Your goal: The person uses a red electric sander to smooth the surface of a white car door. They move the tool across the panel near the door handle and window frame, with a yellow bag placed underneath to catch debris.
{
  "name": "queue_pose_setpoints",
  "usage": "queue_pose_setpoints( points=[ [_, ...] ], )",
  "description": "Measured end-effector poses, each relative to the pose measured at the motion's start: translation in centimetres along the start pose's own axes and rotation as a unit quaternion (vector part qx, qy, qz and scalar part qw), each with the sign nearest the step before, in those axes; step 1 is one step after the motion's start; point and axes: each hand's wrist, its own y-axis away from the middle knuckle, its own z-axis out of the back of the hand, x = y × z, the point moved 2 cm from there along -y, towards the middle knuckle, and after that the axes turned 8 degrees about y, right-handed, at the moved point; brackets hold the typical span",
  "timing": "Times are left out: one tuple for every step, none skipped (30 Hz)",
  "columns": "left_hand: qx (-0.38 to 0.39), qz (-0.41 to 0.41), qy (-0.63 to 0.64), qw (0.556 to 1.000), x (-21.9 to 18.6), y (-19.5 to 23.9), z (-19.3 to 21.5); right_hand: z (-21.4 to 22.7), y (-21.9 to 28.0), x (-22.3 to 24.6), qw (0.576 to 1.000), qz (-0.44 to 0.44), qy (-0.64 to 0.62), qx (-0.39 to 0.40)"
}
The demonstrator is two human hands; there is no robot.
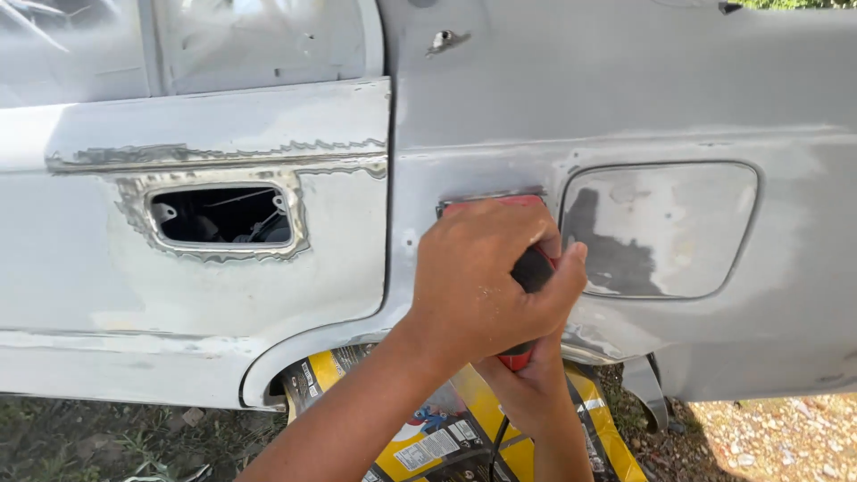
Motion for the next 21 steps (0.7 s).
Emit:
queue_pose_setpoints(
  points=[
    [-0.014,0.0,-0.002,1.0,0.2,0.4,0.0,-0.2,0.1,0.4,1.0,0.008,0.006,0.011],
    [-0.002,0.019,-0.002,1.0,0.6,0.7,-0.1,-0.3,0.3,0.5,0.998,-0.039,0.035,-0.026],
    [0.011,0.039,-0.002,0.999,0.9,1.0,-0.2,-0.3,0.4,0.7,0.992,-0.085,0.065,-0.064],
    [0.003,0.041,-0.003,0.999,0.9,1.3,-0.5,-0.5,0.4,1.2,0.993,-0.082,0.068,-0.056],
    [-0.012,0.02,0.008,1.0,0.9,1.5,-0.8,-0.4,0.4,1.9,0.99,-0.059,0.09,-0.093],
    [-0.023,-0.004,0.024,0.999,0.8,1.6,-1.3,-0.3,0.5,2.5,0.984,-0.036,0.112,-0.135],
    [-0.028,-0.004,0.026,0.999,0.9,1.5,-1.6,0.0,0.4,2.3,0.984,-0.033,0.116,-0.134],
    [-0.02,-0.003,0.029,0.999,0.9,1.4,-2.0,0.6,0.4,2.0,0.972,-0.066,0.163,-0.155],
    [-0.012,-0.002,0.032,0.999,0.8,1.2,-2.6,1.3,0.3,1.8,0.957,-0.099,0.208,-0.176],
    [-0.013,-0.003,0.038,0.999,1.0,1.3,-2.4,1.2,0.4,1.8,0.955,-0.099,0.213,-0.179],
    [-0.015,-0.007,0.035,0.999,1.1,1.3,-2.4,1.1,0.4,1.9,0.957,-0.099,0.213,-0.171],
    [-0.015,-0.012,0.032,0.999,1.2,1.3,-2.4,1.1,0.4,1.8,0.958,-0.1,0.213,-0.165],
    [-0.014,-0.015,0.038,0.999,1.3,1.6,-1.7,0.8,0.5,1.3,0.956,-0.1,0.216,-0.17],
    [-0.027,-0.021,0.03,0.999,1.6,1.8,-0.8,0.1,0.6,0.8,0.968,-0.071,0.183,-0.154],
    [-0.039,-0.027,0.021,0.999,1.8,2.1,0.0,-0.6,0.6,0.2,0.978,-0.043,0.15,-0.137],
    [-0.037,-0.029,0.018,0.999,2.0,2.3,0.5,-1.3,0.6,1.0,0.979,-0.042,0.146,-0.138],
    [-0.037,-0.015,0.009,0.999,2.3,2.6,1.0,-2.1,0.5,1.7,0.986,-0.044,0.117,-0.114],
    [-0.037,0.0,-0.007,0.999,2.6,2.8,1.8,-3.2,0.4,2.4,0.992,-0.046,0.083,-0.084],
    [-0.036,0.0,-0.017,0.999,2.6,2.7,1.7,-3.4,0.1,2.9,0.993,-0.044,0.075,-0.08],
    [-0.034,0.009,-0.017,0.999,2.6,2.7,1.6,-3.5,0.0,3.4,0.993,-0.031,0.08,-0.084],
    [-0.031,0.018,-0.018,0.999,2.6,2.7,1.5,-3.7,-0.2,3.9,0.992,-0.018,0.085,-0.088]
  ],
)
